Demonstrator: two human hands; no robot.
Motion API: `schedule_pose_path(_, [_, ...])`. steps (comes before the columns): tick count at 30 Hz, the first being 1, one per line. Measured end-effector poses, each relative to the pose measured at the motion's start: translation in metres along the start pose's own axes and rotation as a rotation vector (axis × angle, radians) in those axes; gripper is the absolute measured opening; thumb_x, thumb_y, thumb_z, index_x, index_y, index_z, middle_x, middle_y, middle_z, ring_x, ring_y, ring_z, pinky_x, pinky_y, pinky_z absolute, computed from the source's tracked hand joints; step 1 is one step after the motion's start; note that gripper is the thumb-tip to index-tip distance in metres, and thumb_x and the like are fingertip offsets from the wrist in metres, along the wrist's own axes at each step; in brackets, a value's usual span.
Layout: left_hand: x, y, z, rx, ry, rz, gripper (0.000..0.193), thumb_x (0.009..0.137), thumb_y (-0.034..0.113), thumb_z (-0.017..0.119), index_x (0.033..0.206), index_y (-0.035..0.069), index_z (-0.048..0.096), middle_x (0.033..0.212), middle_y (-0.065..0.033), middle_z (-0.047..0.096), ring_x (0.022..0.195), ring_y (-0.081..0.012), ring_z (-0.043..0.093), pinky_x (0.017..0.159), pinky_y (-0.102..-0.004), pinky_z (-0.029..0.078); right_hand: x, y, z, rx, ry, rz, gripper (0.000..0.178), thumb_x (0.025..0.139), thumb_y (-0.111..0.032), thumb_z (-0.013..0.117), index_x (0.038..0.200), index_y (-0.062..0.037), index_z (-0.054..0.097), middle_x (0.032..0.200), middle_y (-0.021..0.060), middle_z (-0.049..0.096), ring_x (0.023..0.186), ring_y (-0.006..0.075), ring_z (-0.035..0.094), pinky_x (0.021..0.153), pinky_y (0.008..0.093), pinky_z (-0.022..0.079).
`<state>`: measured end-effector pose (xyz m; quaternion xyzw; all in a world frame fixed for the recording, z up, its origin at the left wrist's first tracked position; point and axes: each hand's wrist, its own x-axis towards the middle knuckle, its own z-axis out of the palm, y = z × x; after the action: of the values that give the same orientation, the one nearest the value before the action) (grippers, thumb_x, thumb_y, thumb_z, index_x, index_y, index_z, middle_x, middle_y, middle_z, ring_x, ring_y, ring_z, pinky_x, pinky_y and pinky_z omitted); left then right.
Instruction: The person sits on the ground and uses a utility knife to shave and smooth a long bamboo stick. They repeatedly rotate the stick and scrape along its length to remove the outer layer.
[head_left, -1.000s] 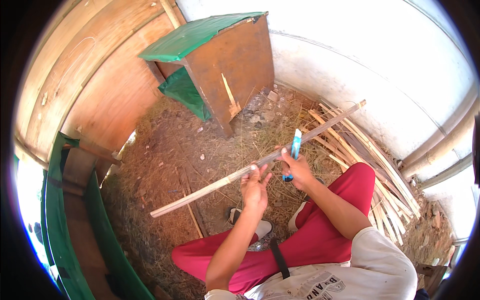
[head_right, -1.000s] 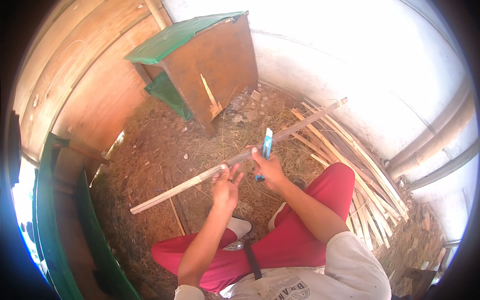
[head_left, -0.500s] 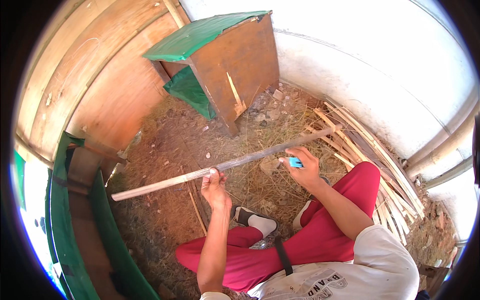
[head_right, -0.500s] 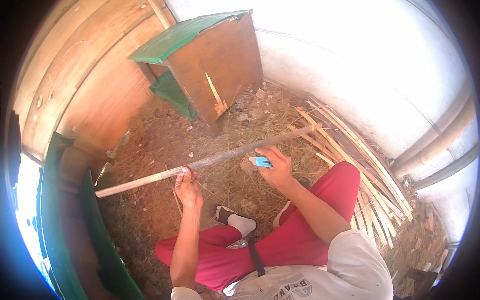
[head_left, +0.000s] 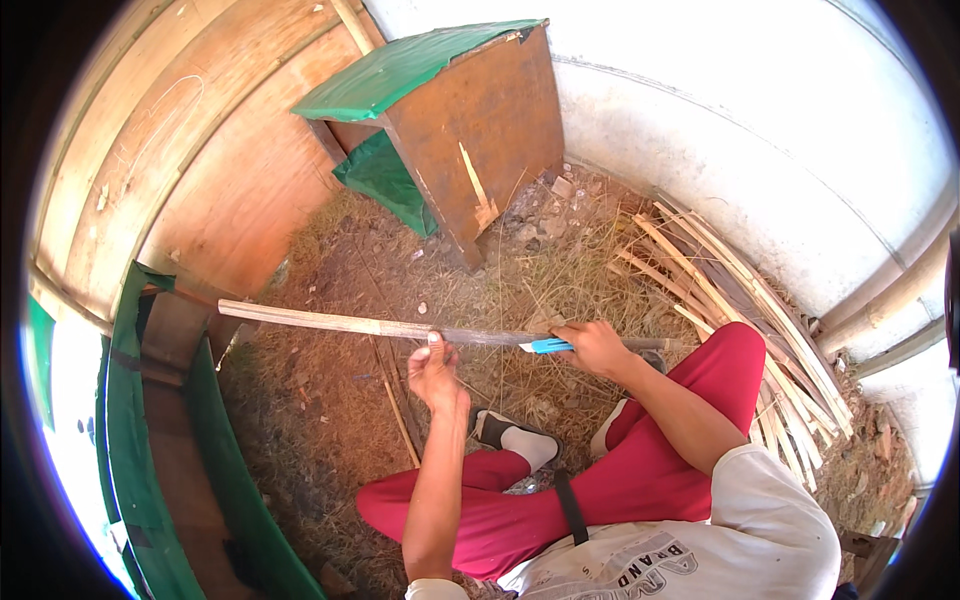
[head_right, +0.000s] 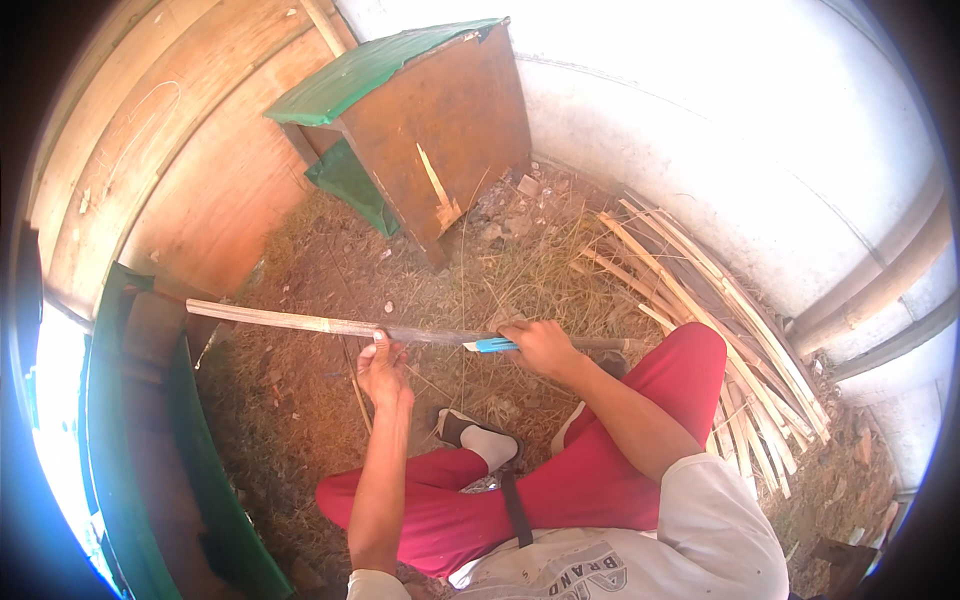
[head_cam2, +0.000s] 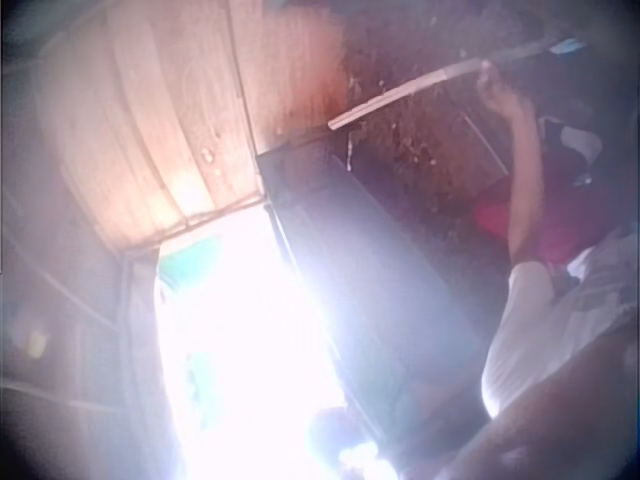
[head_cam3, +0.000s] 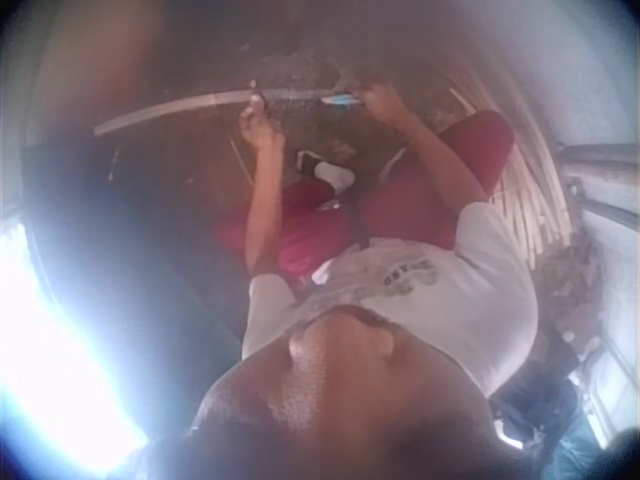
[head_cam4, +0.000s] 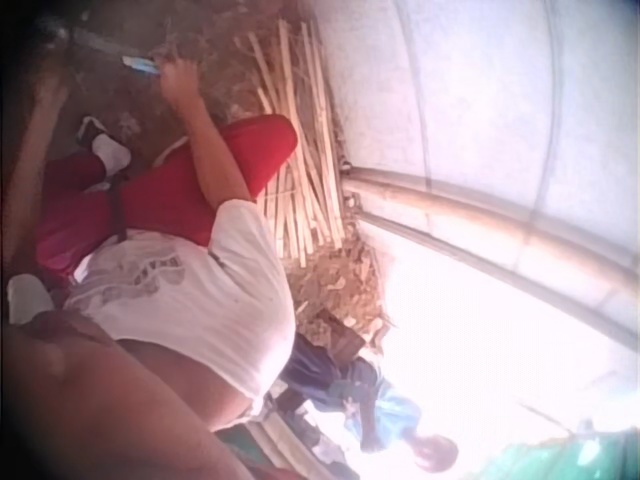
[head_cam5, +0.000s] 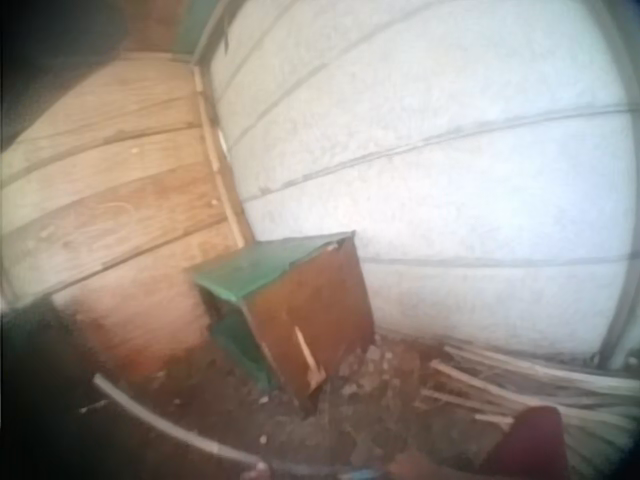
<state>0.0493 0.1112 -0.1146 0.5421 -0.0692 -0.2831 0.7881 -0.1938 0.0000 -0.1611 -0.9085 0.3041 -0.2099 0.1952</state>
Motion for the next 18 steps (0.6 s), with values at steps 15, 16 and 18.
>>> schedule_pose_path(15, [-0.065,-0.025,0.036,0.36,-0.489,0.247,0.041,0.103,0.015,0.056,0.138,0.0,0.04,0.131,-0.0163,0.058,0.121,-0.0203,0.056,0.103,-0.0328,0.046,-0.002,-0.014,0.01,0.091,0.459,0.017,0.021,0.071,-0.009,0.079,0.09,-0.0062,0.071,0.08,0.0088,0.07,0.065,0.0287,0.068,0.053,0.0392,0.053])
schedule_pose_path(16, [-0.062,-0.025,0.039,0.364,-0.471,0.259,0.039,0.104,0.014,0.054,0.137,-0.001,0.039,0.128,-0.0165,0.06,0.117,-0.0201,0.058,0.101,-0.0329,0.046,-0.002,-0.015,0.011,0.124,0.47,-0.007,0.022,0.071,-0.007,0.079,0.092,-0.0061,0.071,0.081,0.0091,0.071,0.066,0.0286,0.069,0.054,0.0388,0.054])
schedule_pose_path(18, [-0.056,-0.021,0.046,0.375,-0.438,0.286,0.035,0.105,0.012,0.051,0.135,-0.002,0.039,0.121,-0.0171,0.062,0.111,-0.0199,0.061,0.099,-0.0331,0.047,0.0,-0.019,0.009,0.193,0.493,-0.057,0.026,0.07,-0.005,0.078,0.095,-0.0061,0.072,0.085,0.0096,0.072,0.068,0.0286,0.07,0.056,0.0381,0.055])
